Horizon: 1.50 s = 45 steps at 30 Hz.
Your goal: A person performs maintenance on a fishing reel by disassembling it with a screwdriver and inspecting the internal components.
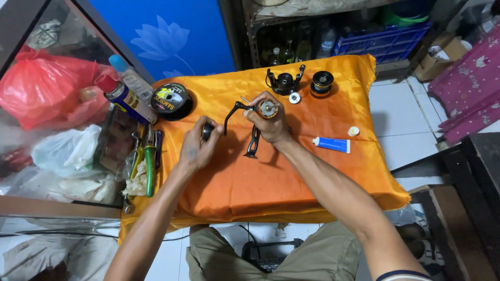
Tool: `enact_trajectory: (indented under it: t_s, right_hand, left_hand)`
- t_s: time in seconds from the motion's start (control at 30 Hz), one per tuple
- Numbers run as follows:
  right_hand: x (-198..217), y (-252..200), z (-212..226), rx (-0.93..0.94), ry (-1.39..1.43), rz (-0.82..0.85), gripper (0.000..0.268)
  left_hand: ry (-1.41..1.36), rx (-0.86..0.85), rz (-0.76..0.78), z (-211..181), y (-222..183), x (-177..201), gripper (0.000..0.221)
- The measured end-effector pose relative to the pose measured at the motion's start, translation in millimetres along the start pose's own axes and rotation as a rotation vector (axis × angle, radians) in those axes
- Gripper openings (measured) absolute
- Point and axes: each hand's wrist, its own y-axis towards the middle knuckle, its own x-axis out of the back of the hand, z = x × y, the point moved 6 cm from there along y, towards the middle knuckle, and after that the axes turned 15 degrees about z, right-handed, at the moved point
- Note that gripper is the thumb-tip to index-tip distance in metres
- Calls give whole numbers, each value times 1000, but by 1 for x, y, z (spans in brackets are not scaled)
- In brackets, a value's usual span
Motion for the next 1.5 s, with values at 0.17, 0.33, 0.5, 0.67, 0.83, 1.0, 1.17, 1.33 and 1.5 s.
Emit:
enact_trajectory:
  t_s: [0.17, 0.33, 0.5, 0.67, 0.83, 1.0, 1.17, 1.33, 1.5]
  right_hand:
    - [-10, -5, 0, -62, 9, 58, 22]
    - [-26, -9, 6, -138, 1, 190, 23]
    - [-36, -17, 16, -102, 18, 280, 17]
    - [-22, -6, -6, -69, 134, 185, 25]
    - [-11, -5, -20, -49, 107, 82, 24]
    - [-11, -7, -22, -104, 156, 56, 24]
    - [-29, -8, -18, -127, 167, 196, 27]
    - [-32, -9, -18, -128, 163, 302, 31]
    - [-39, -8, 0, -139, 246, 284, 30]
  left_hand:
    - [42, -340, -159, -30, -12, 12, 22]
    - [158, -531, -354, -91, 15, 44, 18]
    - [307, -113, -199, -79, 71, 57, 37]
    - [349, 227, 1, -3, 61, 32, 41]
    - [108, 262, 78, 6, 1, 11, 41]
    - [-28, -239, -41, -15, -23, 16, 28]
    - [133, -522, -180, -69, -2, 38, 25]
    - [220, -468, -333, -84, 42, 60, 13]
    - [292, 118, -124, -23, 72, 54, 32]
